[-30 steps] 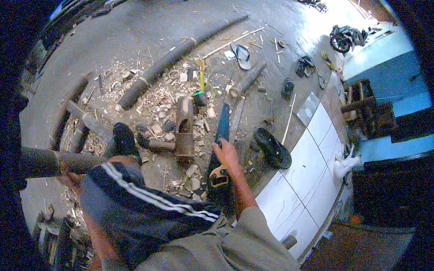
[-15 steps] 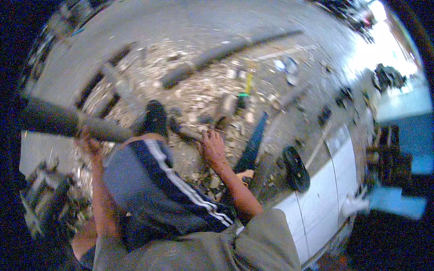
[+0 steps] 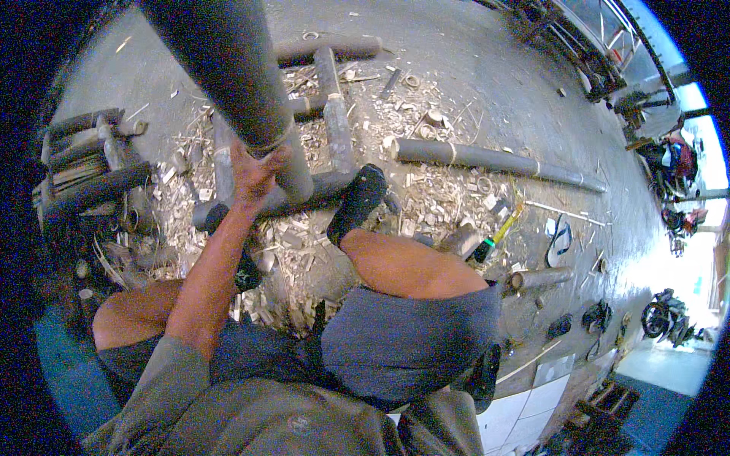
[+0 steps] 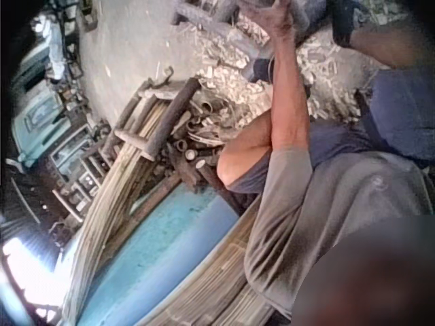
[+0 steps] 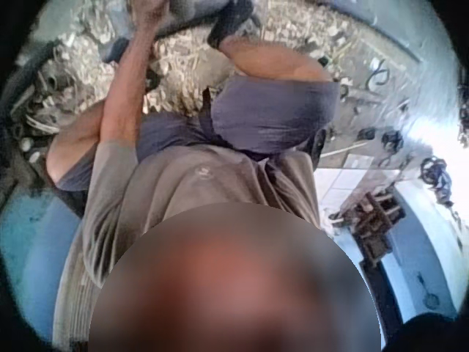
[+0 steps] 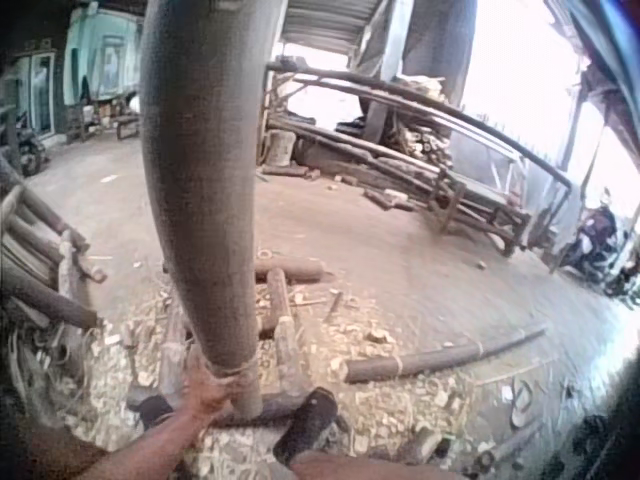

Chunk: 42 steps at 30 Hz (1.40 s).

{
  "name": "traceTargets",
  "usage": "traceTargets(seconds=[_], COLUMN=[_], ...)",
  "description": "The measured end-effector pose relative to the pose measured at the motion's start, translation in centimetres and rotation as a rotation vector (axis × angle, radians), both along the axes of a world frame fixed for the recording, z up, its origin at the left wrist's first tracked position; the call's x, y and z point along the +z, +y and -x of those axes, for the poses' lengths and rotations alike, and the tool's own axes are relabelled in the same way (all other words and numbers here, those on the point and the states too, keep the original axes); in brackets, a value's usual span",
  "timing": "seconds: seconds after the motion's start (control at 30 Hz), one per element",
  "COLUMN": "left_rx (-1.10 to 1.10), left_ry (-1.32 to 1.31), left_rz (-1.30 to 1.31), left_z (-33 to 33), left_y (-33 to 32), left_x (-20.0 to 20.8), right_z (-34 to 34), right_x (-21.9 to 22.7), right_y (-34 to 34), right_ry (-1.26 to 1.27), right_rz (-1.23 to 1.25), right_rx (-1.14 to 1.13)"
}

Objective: The person splits bamboo strips, measures and marks bamboo poles, and assembles them into a rectangular frame using a knife and tape measure. The person sits on the floor to fit the pieces together.

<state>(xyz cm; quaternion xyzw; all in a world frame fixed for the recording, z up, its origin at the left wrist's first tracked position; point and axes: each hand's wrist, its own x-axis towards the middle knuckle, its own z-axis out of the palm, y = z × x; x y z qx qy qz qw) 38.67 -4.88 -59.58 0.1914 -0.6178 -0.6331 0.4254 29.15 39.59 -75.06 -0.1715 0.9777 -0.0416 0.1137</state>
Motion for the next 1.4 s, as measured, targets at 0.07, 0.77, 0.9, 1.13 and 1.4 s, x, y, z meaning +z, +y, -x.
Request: traceTargets(seconds=[0.07,0.77,0.9,1.13,1.4], left_rx=[0.024,-0.116,-0.058,-0.043,-0.115], left_ry=[-0.06,-0.178,-0.268,-0.226,-0.231], left_rz=[0.026,0.02,0.131,0.219,0.062], left_z=[-0.2,-0.6,-0.9,-0.9,-0.4], left_y=[0.2,-0.5,-0.5,-0.7,-0.9], left_x=[0.7,2.8,3.3,2.3,2.3], right_z=[1.5,-12.9,-12.9,-11.8,-14.4], right_x=[4.8,11.0,7.4,2.5,0.0], right_y=[2.6,-23.8,-30.0,-32.7,-26.1], right_ry=[0.075,-0.551,-0.397,-0.231,-0.492], right_rz=[0.106,0.435,0.429,0.553,0.477], right_rx=[-0.164,0.29,0.324,0.251,0.257])
